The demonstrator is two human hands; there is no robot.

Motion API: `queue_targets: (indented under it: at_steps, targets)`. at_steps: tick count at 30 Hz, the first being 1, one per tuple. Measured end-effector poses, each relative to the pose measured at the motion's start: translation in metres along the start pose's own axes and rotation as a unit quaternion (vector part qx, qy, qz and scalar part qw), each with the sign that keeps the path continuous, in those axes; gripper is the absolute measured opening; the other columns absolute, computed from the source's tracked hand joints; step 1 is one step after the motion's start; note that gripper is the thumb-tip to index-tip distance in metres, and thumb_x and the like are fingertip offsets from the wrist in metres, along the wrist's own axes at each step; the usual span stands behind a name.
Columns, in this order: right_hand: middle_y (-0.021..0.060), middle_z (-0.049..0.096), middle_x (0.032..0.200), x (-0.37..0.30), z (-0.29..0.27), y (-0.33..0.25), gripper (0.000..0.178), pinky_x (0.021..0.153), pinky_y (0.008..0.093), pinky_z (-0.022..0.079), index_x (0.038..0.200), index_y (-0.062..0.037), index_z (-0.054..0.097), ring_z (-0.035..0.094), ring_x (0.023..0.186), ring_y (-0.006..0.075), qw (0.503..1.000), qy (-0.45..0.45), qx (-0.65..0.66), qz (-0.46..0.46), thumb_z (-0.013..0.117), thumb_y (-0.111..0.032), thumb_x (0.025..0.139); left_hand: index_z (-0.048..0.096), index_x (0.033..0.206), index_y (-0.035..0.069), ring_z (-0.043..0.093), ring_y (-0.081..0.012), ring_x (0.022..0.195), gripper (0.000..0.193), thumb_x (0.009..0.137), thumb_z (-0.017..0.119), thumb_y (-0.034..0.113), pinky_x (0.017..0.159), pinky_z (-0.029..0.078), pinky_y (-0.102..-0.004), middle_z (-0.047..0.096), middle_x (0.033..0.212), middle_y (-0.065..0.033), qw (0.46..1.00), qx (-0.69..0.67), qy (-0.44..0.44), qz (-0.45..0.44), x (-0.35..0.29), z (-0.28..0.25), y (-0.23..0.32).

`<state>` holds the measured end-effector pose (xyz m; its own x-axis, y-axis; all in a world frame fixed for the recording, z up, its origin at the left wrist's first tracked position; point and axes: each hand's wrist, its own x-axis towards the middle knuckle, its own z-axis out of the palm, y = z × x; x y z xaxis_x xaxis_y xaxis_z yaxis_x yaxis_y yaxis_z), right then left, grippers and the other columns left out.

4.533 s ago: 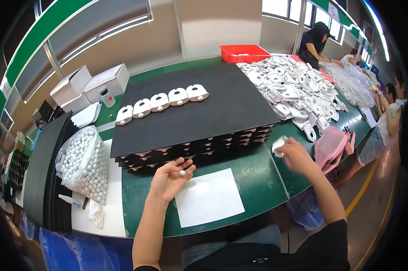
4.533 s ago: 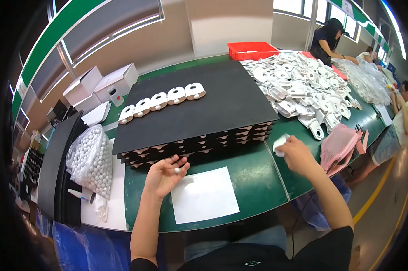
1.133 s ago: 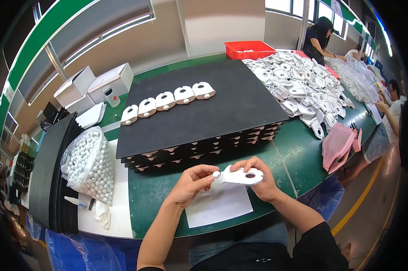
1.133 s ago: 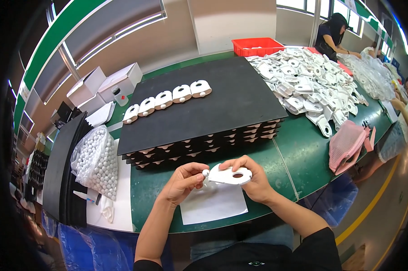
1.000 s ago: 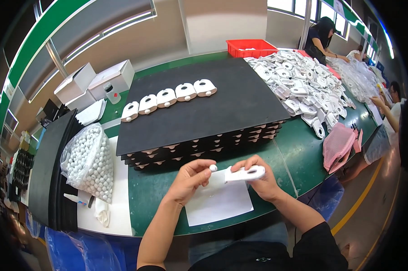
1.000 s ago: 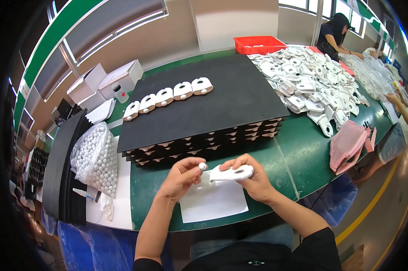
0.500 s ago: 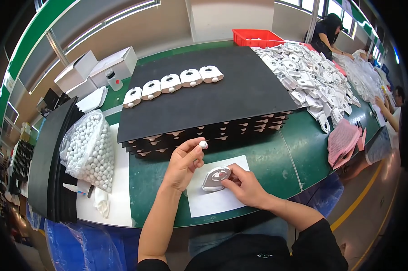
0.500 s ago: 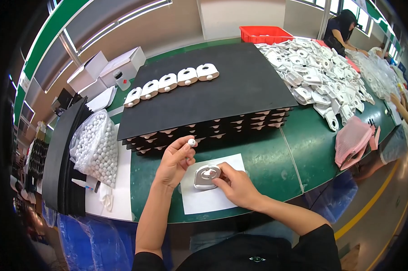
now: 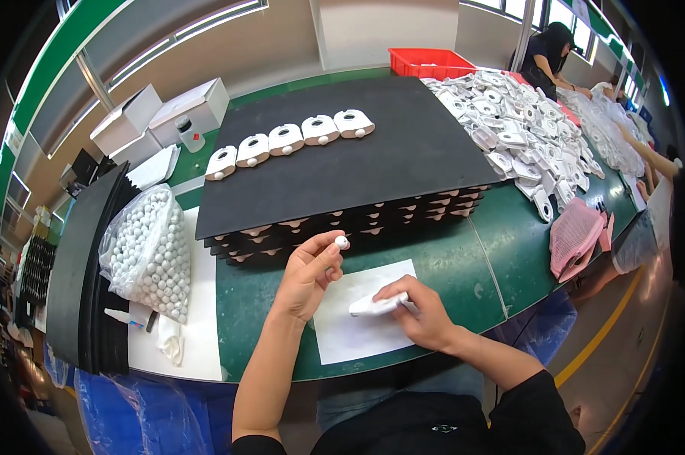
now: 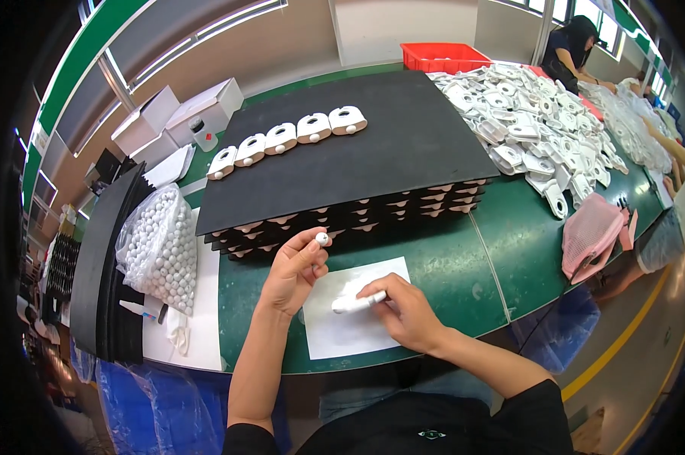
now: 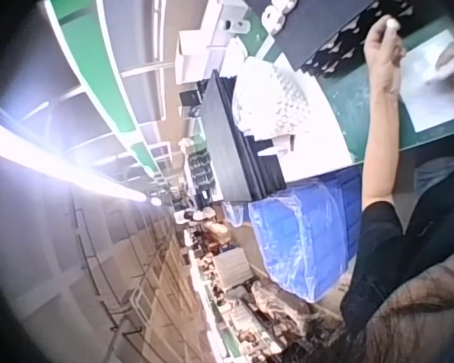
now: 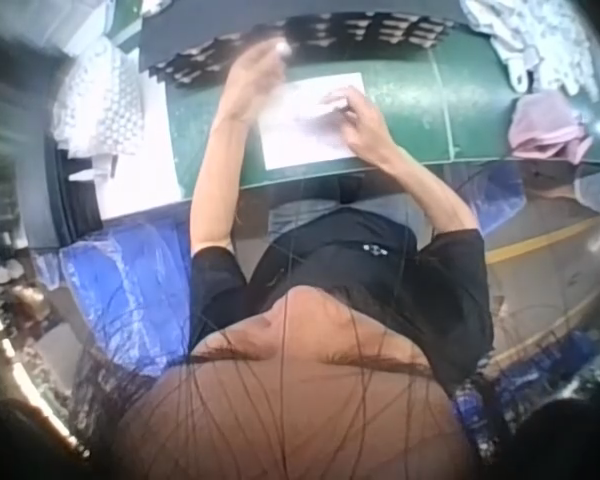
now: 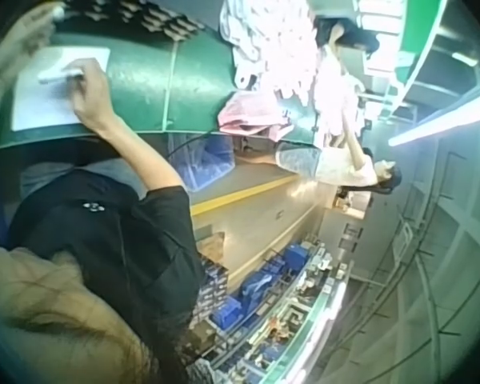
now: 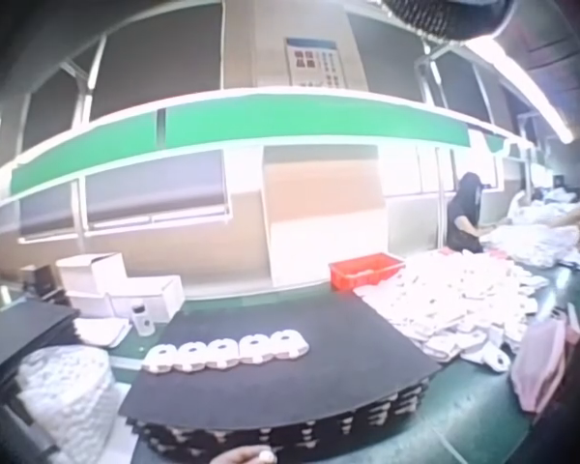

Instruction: Assembling small light components by placing diffusers into housings and applying adhesive on a production line.

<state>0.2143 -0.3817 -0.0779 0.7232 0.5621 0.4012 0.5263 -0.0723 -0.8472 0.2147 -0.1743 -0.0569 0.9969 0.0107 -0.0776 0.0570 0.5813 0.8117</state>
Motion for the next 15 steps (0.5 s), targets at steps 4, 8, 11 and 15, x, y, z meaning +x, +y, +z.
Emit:
queue_targets:
  at_steps: [4,8,11,15]
  targets:
    - [0.0107,0.06,0.104,0.0,-0.013,0.004,0.034,0.078,0.0343,0.046,0.089,-0.0078,0.052,0.057,0.088,0.0274,0.976,-0.042,-0.054,-0.207,0.065,0.004,0.061,0.058,0.103,0.005,0.043,-0.0062,0.064,0.022,0.082,0.06,0.01,0.055,0.037,-0.0191,0.057,0.088,-0.0027,1.0,0.007,0.003,-0.005,0.0,0.0,-0.001]
    - [0.0114,0.06,0.105,-0.008,-0.02,-0.001,0.024,0.075,0.0337,0.05,0.086,-0.0054,0.053,0.058,0.09,0.0282,0.953,-0.072,-0.11,-0.273,0.064,-0.001,0.065,0.059,0.103,0.005,0.043,-0.0063,0.064,0.022,0.082,0.06,0.009,0.055,0.037,-0.0191,0.058,0.088,-0.0027,1.0,0.001,-0.003,-0.007,-0.001,0.0,-0.001]
    - [0.0117,0.06,0.107,-0.01,-0.023,0.0,0.015,0.074,0.032,0.052,0.085,-0.0039,0.054,0.059,0.089,0.0277,0.936,-0.083,-0.143,-0.309,0.058,-0.003,0.07,0.059,0.103,0.005,0.043,-0.0064,0.064,0.022,0.082,0.06,0.009,0.055,0.037,-0.0192,0.058,0.087,-0.0027,1.0,0.001,-0.006,-0.009,-0.001,0.0,-0.002]
    - [0.0107,0.06,0.107,-0.012,-0.027,-0.002,0.017,0.074,0.0318,0.052,0.085,-0.0038,0.055,0.059,0.09,0.0265,0.92,-0.085,-0.185,-0.336,0.06,-0.003,0.068,0.058,0.105,0.002,0.045,-0.0059,0.065,0.026,0.08,0.062,0.01,0.056,0.037,-0.0198,0.058,0.084,-0.001,1.0,-0.004,-0.008,-0.013,-0.001,0.001,-0.003]
